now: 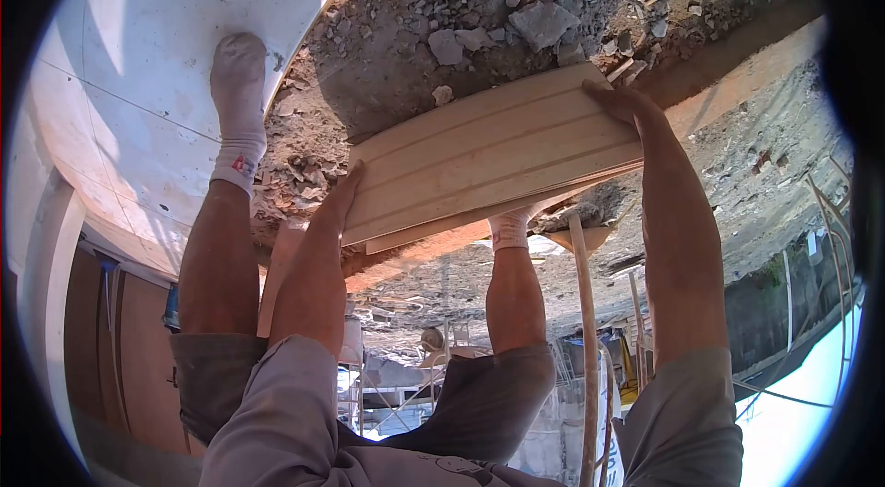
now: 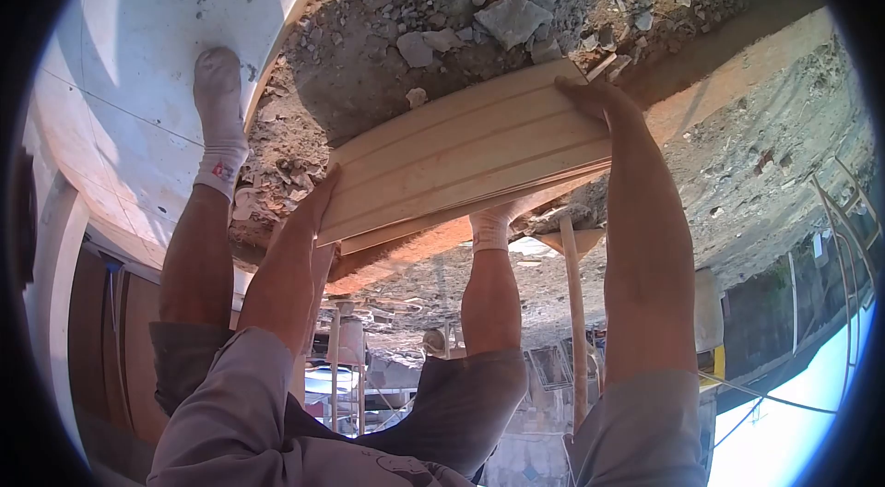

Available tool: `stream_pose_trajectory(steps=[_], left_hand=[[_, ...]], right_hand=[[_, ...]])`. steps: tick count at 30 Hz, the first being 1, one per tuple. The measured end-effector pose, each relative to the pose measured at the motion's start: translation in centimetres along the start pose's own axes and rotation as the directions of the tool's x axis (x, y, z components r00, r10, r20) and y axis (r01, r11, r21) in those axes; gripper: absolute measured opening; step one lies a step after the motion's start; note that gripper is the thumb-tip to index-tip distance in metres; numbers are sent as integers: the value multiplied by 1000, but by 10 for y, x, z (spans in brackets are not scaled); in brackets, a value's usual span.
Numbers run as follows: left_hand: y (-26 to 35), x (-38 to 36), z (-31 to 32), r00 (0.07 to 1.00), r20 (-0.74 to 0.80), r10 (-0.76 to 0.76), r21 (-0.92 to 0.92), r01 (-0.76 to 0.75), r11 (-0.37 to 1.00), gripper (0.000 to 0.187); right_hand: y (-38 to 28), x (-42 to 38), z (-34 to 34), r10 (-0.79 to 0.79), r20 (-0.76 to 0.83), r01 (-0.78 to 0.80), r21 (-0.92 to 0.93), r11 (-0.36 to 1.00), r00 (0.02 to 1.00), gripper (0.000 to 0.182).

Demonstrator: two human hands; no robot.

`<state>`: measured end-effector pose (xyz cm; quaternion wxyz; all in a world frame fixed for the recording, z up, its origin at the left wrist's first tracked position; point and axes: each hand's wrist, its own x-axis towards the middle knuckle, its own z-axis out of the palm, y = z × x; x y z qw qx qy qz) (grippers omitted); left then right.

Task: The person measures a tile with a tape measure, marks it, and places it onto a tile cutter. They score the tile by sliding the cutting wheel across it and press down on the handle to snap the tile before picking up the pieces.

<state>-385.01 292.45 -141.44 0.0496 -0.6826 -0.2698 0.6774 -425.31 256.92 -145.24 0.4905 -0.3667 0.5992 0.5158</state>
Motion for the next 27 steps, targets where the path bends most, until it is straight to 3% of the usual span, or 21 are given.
stream_pose_trajectory(steps=[4,8,12,14,17,18,19,20,21,22,24,27], left_hand=[[3,-2,0,998,3,66,113,-66,991,93],[4,-12,2,993,-45,108,198,-97,975,94],[-3,-37,3,986,-57,157,266,-137,954,92],[-1,-61,2,981,-87,176,325,-139,935,92],[11,-112,-5,974,-111,196,497,-117,860,92],[15,-131,-11,972,-115,202,561,-105,821,92],[19,-150,-12,973,-107,207,626,-96,774,92],[21,-168,-12,963,-113,245,650,-115,751,92],[26,-176,-16,952,-94,293,639,-168,750,92],[31,-183,-19,938,-75,339,628,-220,746,91],[55,-284,7,884,-75,461,774,-240,586,89],[67,-349,-3,842,3,540,753,-357,553,86]], right_hand=[[5,9,7,-6,-115,4,-15,1000,993,85],[2,-16,10,-16,-107,15,-14,1000,994,79],[42,-18,29,-29,-87,48,222,974,996,81],[68,-65,53,4,-28,3,239,971,1000,84],[99,-145,65,72,-144,-42,202,978,987,89],[116,-163,72,80,-114,-54,217,975,990,90],[135,-184,77,80,-63,-61,262,963,995,88],[166,-175,101,112,-168,-59,289,956,979,89],[166,-225,95,98,-98,-60,332,941,990,87],[202,-206,120,128,-133,-62,419,906,983,85],[186,-307,104,100,-126,-39,414,909,987,88],[181,-402,102,149,-191,-44,466,884,970,92]])
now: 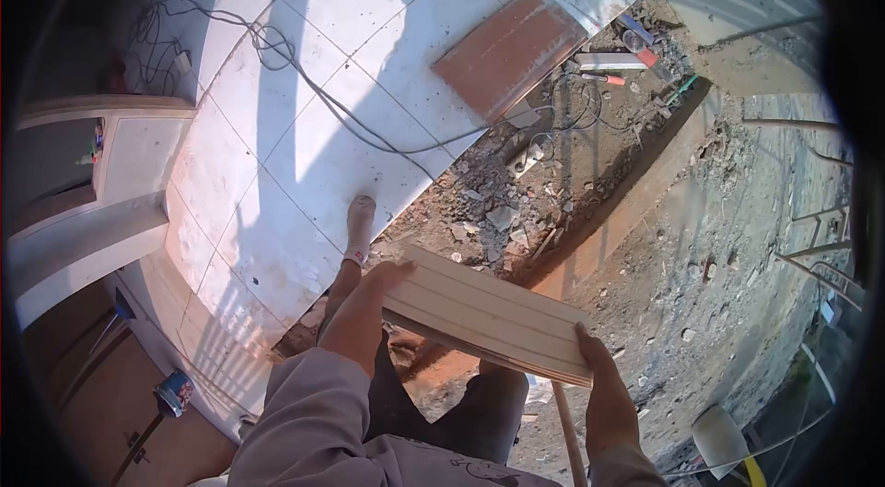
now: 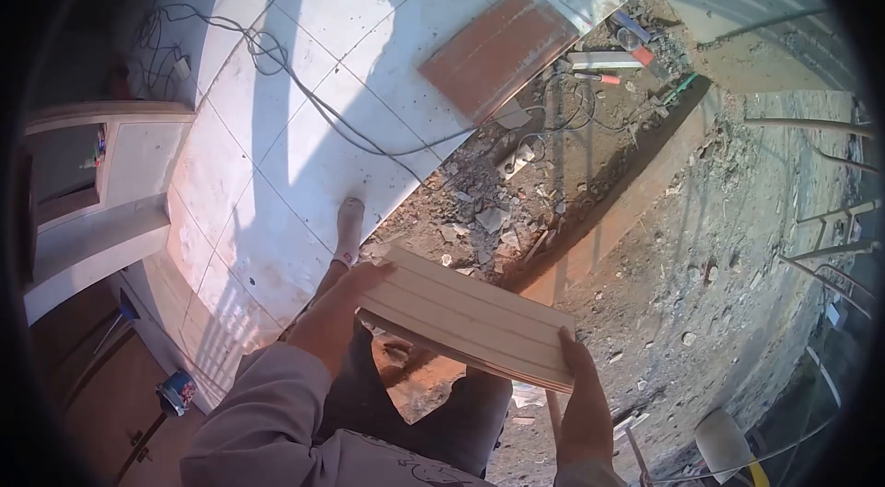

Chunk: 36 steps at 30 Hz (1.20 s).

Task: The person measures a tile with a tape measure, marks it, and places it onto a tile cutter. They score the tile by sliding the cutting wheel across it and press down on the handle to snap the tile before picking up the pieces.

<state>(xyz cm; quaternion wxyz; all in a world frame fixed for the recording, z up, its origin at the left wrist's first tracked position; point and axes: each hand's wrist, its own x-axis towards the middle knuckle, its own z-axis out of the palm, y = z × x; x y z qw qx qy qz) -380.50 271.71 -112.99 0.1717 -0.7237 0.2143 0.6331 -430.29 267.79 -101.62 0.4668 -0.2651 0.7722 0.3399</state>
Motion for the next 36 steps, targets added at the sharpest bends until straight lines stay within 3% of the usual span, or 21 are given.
stream_pose_trajectory(steps=[2,4,6,8,9,10,12,14,17,21,25,28,31,36], left_hand=[[11,-33,-33,998,-12,63,-29,-64,998,85],[9,-54,-63,993,-25,118,-46,-119,992,84],[-3,-56,-96,979,-37,199,-157,-202,967,79],[3,-136,-154,990,-31,140,-209,-143,967,79],[-12,-128,-172,983,-69,170,-259,-182,949,79],[-31,-109,-177,939,-305,159,-75,-190,979,79],[-66,-114,-229,826,-541,156,68,-142,988,80],[-104,-129,-276,939,-241,245,-38,-261,965,77],[-178,-190,-362,965,-233,120,-189,-166,968,69],[-244,-287,-455,939,-340,-44,-259,-49,965,65],[-309,-290,-505,939,-303,-160,-264,78,961,70],[-352,-285,-506,917,-358,-173,-507,-35,861,74],[-372,-264,-512,920,-302,-251,-610,16,792,75],[-377,-234,-559,920,-177,-348,-768,92,633,77]], right_hand=[[-2,-36,-4,-5,-129,1,-31,1000,992,92],[-25,-108,-16,-87,-92,92,59,994,992,94],[-45,-156,-16,-83,-147,84,2,996,986,93],[-75,-221,-12,-144,-192,136,-52,989,971,92],[-92,-245,-7,-165,-203,149,-93,985,965,92],[-117,-268,-6,-190,-213,165,-128,978,958,91],[-158,-307,8,-216,-205,177,-192,965,955,91],[-201,-335,23,-247,-172,204,-235,950,954,91],[-270,-366,50,-335,-94,298,-279,913,937,90],[-362,-380,93,-479,22,461,-310,831,878,89],[-460,-402,116,-590,106,588,-332,738,800,89],[-550,-410,117,-580,135,576,-421,701,804,84],[-633,-481,109,-494,240,546,-263,796,836,79],[-805,-487,106,-595,222,618,-476,625,773,78]])
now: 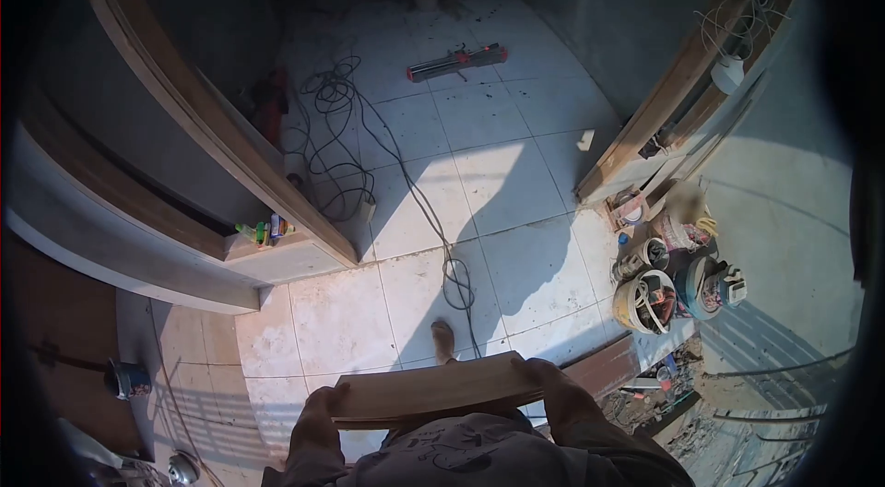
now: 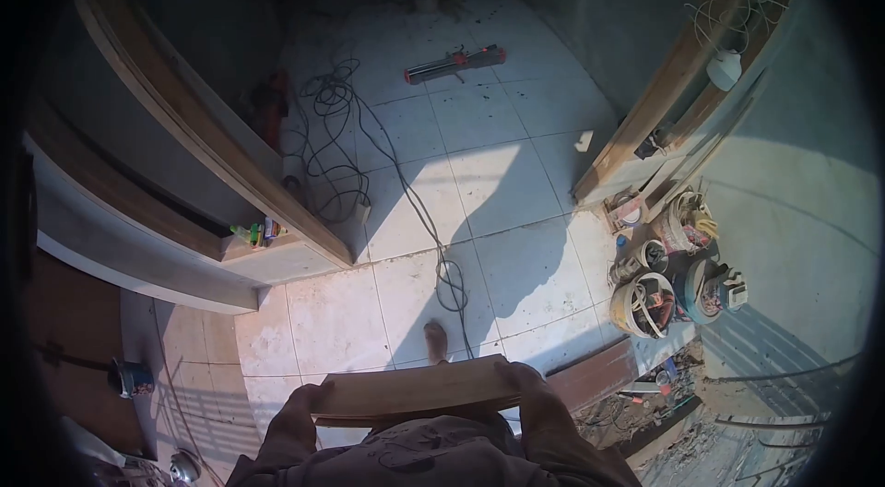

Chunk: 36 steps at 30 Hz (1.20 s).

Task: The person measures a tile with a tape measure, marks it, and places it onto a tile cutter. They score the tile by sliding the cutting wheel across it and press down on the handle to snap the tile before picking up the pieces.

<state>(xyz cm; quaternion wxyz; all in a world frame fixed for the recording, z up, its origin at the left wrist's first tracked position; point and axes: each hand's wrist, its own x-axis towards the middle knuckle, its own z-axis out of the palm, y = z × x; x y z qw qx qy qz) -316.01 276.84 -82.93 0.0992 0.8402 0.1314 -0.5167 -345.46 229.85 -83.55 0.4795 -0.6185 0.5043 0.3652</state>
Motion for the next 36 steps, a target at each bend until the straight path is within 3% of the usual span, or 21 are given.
stream_pose_trajectory(steps=[6,10,14,15,18,21,24,28,32,36], left_hand=[[78,0,-36,996,27,-87,-137,90,986,79],[151,21,-62,996,9,-93,-123,93,988,80],[237,76,-97,999,36,27,-41,-25,999,83],[260,86,-106,994,3,112,-34,-112,993,84],[380,124,-145,986,3,168,28,-168,985,84],[510,154,-180,972,19,235,79,-236,969,84],[629,165,-203,962,66,265,167,-272,948,83],[776,152,-239,938,71,339,197,-346,917,83],[853,144,-266,937,54,345,145,-349,926,83],[887,155,-271,967,40,253,91,-255,963,83]], right_hand=[[-143,47,-100,-49,31,52,-118,992,998,77],[-211,66,-170,-68,21,70,-110,991,997,77],[-255,91,-234,-60,4,61,-77,995,998,77],[-262,101,-249,-52,-1,52,-65,997,999,76],[-272,139,-295,-33,-56,28,-86,996,998,76],[-268,187,-346,-33,-209,-17,-232,973,977,73],[-278,180,-391,137,-137,-142,-24,990,981,73],[-309,174,-448,208,-114,-194,122,973,971,74],[-345,199,-509,216,-94,-204,121,971,972,75],[-394,262,-586,185,-63,-182,60,981,981,75]])
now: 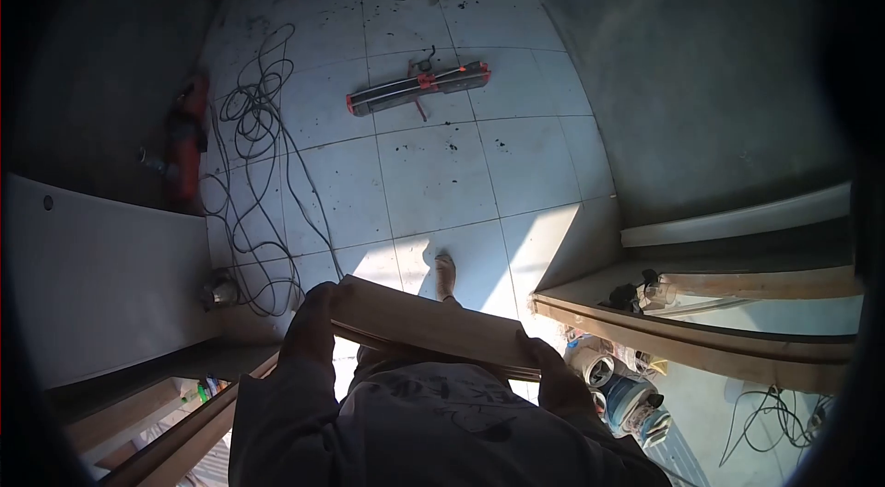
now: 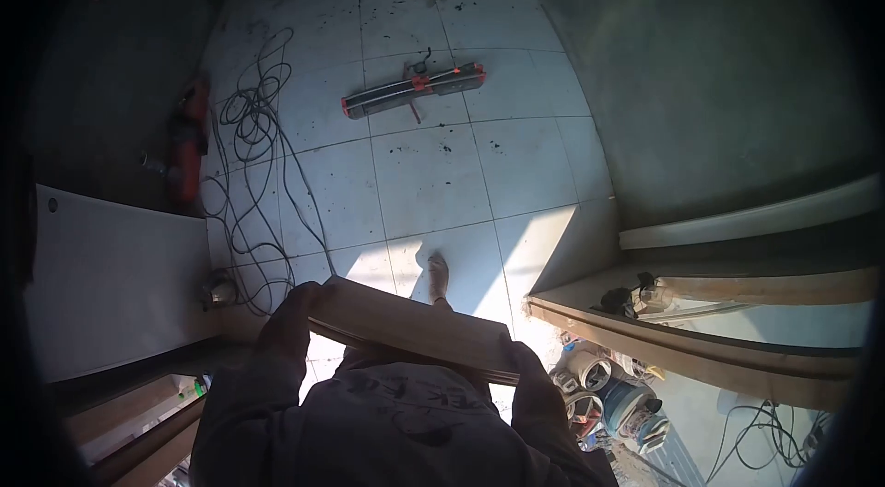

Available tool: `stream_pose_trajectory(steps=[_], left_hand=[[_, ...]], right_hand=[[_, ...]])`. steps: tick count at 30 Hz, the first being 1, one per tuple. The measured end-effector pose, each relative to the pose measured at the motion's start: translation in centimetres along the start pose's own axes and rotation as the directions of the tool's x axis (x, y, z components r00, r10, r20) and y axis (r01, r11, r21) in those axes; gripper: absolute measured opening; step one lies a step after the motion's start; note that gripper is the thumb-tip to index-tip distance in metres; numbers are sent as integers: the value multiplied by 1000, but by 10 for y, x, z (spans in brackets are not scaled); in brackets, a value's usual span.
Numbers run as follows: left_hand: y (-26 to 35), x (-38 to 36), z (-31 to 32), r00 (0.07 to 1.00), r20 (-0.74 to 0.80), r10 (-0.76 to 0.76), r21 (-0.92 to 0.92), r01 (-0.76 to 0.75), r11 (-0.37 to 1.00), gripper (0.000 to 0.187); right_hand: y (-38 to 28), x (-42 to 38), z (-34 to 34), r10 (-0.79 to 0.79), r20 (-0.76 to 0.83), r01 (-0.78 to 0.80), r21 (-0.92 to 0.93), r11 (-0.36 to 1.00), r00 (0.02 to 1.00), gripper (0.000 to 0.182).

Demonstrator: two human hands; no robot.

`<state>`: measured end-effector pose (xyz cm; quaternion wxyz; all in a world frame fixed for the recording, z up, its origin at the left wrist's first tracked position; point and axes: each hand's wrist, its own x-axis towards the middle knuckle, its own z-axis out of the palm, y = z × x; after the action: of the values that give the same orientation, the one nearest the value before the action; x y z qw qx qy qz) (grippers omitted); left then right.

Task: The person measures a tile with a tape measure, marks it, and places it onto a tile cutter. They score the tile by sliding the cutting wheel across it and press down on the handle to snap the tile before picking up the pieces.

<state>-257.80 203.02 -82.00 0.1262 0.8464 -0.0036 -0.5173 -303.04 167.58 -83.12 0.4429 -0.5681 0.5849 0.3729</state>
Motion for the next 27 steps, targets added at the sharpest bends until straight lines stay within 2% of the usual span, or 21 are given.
stream_pose_trajectory(steps=[6,7,8,10,12,14,15,16,17,18,19,20,22,23,25,26,27], left_hand=[[30,24,12,985,37,-167,-179,171,969,83],[34,30,19,983,48,-179,-222,185,957,83],[40,33,27,981,61,-185,-261,195,946,83],[65,36,32,976,74,-207,-291,220,931,83],[100,40,17,969,74,-235,-292,246,924,82],[126,49,13,930,85,-358,-372,363,854,82],[125,78,20,948,104,-302,-399,318,860,80],[134,84,12,965,65,-256,-453,257,854,78],[133,101,23,964,187,-188,-707,265,655,77],[150,86,3,932,291,-218,-772,363,522,77],[155,90,2,913,200,-355,-666,393,635,76],[167,79,-12,896,171,-411,-633,419,651,76],[171,84,0,865,134,-483,-676,436,594,77],[179,79,2,851,163,-499,-703,456,546,77],[195,67,1,841,289,-457,-879,422,221,80],[204,70,15,823,319,-470,-880,441,174,80],[211,75,29,785,361,-504,-889,453,68,82]], right_hand=[[-145,100,-146,-117,28,120,-109,987,993,76],[-217,37,-173,-135,8,134,-193,972,991,72],[-251,26,-195,-139,16,139,-243,960,990,72],[-308,17,-223,-267,25,267,-31,963,963,68],[-380,21,-237,-246,15,245,-176,953,969,66],[-428,43,-252,-69,136,95,-194,976,988,73],[-436,120,-270,-280,-48,139,-781,609,959,80],[-492,132,-291,-302,-57,120,-834,538,952,80],[-506,137,-291,-200,-35,89,-815,573,979,83],[-503,139,-290,-82,-4,48,-786,617,997,88],[-525,144,-288,-68,12,49,-818,573,998,88],[-548,139,-285,-36,31,46,-836,547,999,91],[-615,146,-270,-34,63,72,-883,464,997,95],[-635,151,-264,-110,67,103,-925,366,992,98],[-683,164,-248,-218,126,173,-962,211,968,102],[-704,171,-235,-242,173,216,-962,167,955,103],[-725,182,-220,-253,200,242,-959,148,947,101]])
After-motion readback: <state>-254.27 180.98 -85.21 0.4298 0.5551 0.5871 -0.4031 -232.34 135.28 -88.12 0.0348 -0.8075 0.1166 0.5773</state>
